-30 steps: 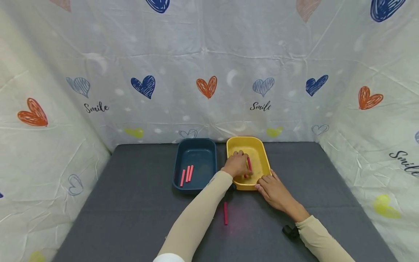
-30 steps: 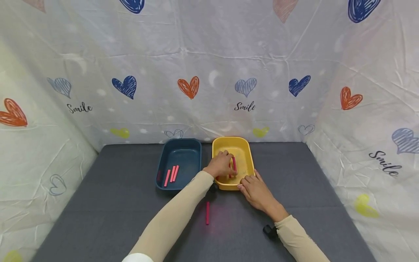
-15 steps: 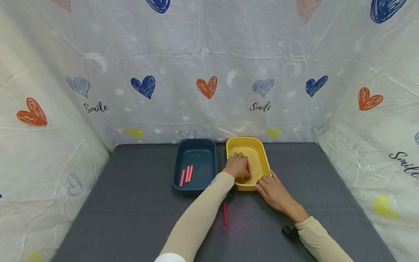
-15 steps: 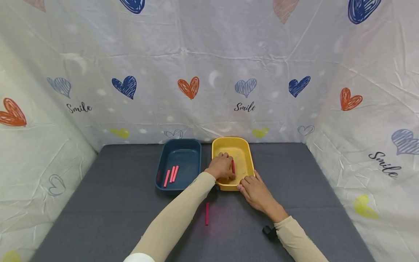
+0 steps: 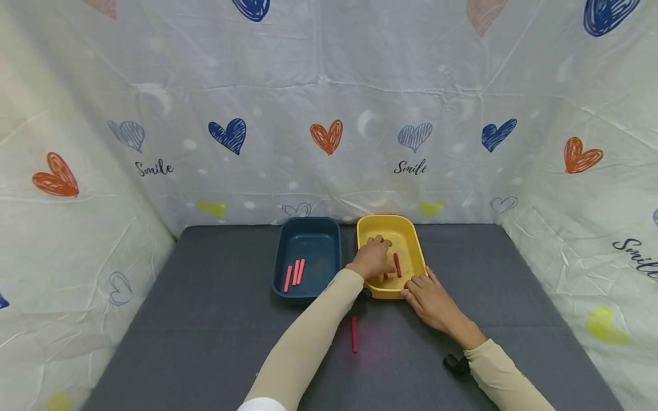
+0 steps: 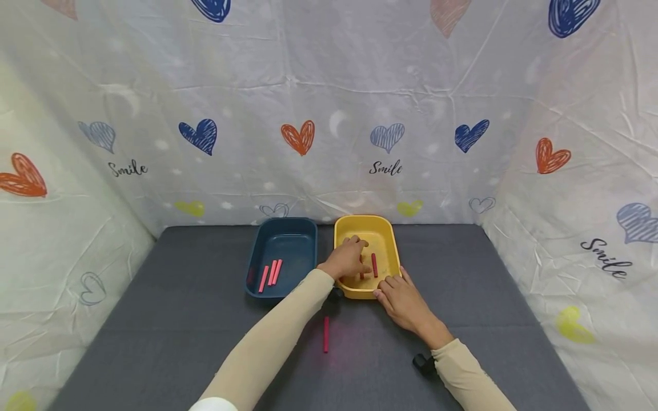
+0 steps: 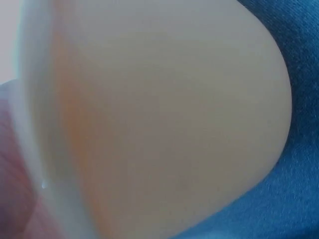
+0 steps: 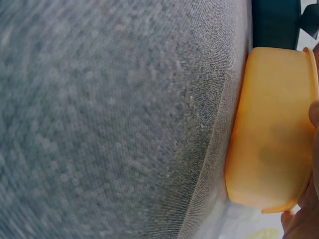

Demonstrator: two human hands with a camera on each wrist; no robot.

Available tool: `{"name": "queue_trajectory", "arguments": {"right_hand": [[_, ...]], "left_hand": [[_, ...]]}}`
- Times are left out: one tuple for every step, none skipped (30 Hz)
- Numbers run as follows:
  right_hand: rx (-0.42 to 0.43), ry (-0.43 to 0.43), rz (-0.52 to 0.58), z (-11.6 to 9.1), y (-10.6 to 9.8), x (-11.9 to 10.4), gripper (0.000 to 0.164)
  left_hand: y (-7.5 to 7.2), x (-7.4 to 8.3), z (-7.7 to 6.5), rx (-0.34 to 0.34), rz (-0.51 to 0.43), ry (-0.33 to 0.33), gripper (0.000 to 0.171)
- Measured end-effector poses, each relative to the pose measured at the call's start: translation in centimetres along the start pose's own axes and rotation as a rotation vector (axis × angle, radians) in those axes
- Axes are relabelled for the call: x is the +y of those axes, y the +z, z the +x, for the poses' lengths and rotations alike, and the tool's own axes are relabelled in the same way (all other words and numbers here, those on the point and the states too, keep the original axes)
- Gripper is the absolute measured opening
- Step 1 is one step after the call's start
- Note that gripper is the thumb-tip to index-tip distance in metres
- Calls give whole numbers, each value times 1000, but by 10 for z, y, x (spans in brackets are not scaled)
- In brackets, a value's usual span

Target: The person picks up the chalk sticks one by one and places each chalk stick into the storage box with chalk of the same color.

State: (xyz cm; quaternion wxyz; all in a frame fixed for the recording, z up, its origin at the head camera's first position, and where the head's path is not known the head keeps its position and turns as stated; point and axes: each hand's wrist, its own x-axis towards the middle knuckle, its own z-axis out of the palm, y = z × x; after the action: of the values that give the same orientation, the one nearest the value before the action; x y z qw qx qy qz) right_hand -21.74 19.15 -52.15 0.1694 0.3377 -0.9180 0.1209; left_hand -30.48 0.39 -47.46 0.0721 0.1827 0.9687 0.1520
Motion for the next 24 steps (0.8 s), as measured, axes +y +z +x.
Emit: {"name": "queue_trajectory", "arguments": {"right_hand": [[0, 2, 1, 0, 0, 0, 16], [0, 3, 0, 0, 0, 0, 16], [0, 3, -1, 0, 0, 0, 16], [0, 3, 1, 1, -1, 0, 16], [-3, 4, 3, 1, -1, 0, 16], [-3, 5, 1, 1, -1, 0, 16], [-3, 4, 0, 1, -1, 0, 17], [-3, 4, 0, 1, 0, 1, 17], [-3, 5, 0, 1, 0, 1, 17], [-2, 5, 1, 1, 0, 1, 17], [-3, 7, 2, 2, -1, 0, 17], [-3, 8, 3, 2, -1, 0, 17], [-3, 9, 6, 2, -1, 0, 16], [-3, 10, 6, 2, -2, 0, 16], [-4, 11, 8, 2, -2, 0, 15], [-5, 12, 11, 2, -2, 0, 15], [-5, 12, 11, 2, -2, 0, 15], [-4, 11, 9, 1, -2, 0, 15], [-4, 10, 7, 1, -2, 0, 15], [-2, 10, 6, 1, -1, 0, 15], [-2, 9, 7, 1, -1, 0, 15], [1, 8, 6, 1, 0, -1, 15], [2, 7, 4, 0, 0, -1, 15], [4, 6, 2, 1, 0, -1, 15]], "left_hand": [[-2, -1, -1, 2, -26, 6, 69], [-3, -1, -2, 5, -46, 10, 67], [-5, -2, -2, 9, -62, 15, 66], [-6, -3, -3, 14, -67, 19, 65], [-7, -4, -4, 20, -69, 25, 65], [-8, -5, -5, 26, -70, 32, 64], [-9, -5, -5, 31, -68, 38, 64], [-10, -5, -6, 38, -70, 43, 64], [-11, -6, -7, 45, -69, 49, 64], [-12, -6, -9, 52, -72, 55, 64], [-13, -5, -10, 58, -80, 60, 64], [-14, -5, -12, 63, -88, 65, 64], [-15, -5, -13, 67, -92, 68, 64], [-17, -4, -15, 72, -102, 70, 64], [-18, -4, -17, 77, -107, 75, 64], [-19, -3, -19, 81, -114, 78, 64], [-21, -3, -21, 85, -119, 80, 64], [-22, -2, -24, 90, -125, 83, 64], [-23, -2, -26, 95, -130, 87, 64], [-25, -1, -29, 99, -132, 91, 64], [-26, -1, -31, 105, -134, 95, 64], [-27, -1, -34, 111, -139, 98, 64], [-28, 0, -37, 118, -140, 102, 64], [-28, 0, -40, 125, -138, 107, 64]]}}
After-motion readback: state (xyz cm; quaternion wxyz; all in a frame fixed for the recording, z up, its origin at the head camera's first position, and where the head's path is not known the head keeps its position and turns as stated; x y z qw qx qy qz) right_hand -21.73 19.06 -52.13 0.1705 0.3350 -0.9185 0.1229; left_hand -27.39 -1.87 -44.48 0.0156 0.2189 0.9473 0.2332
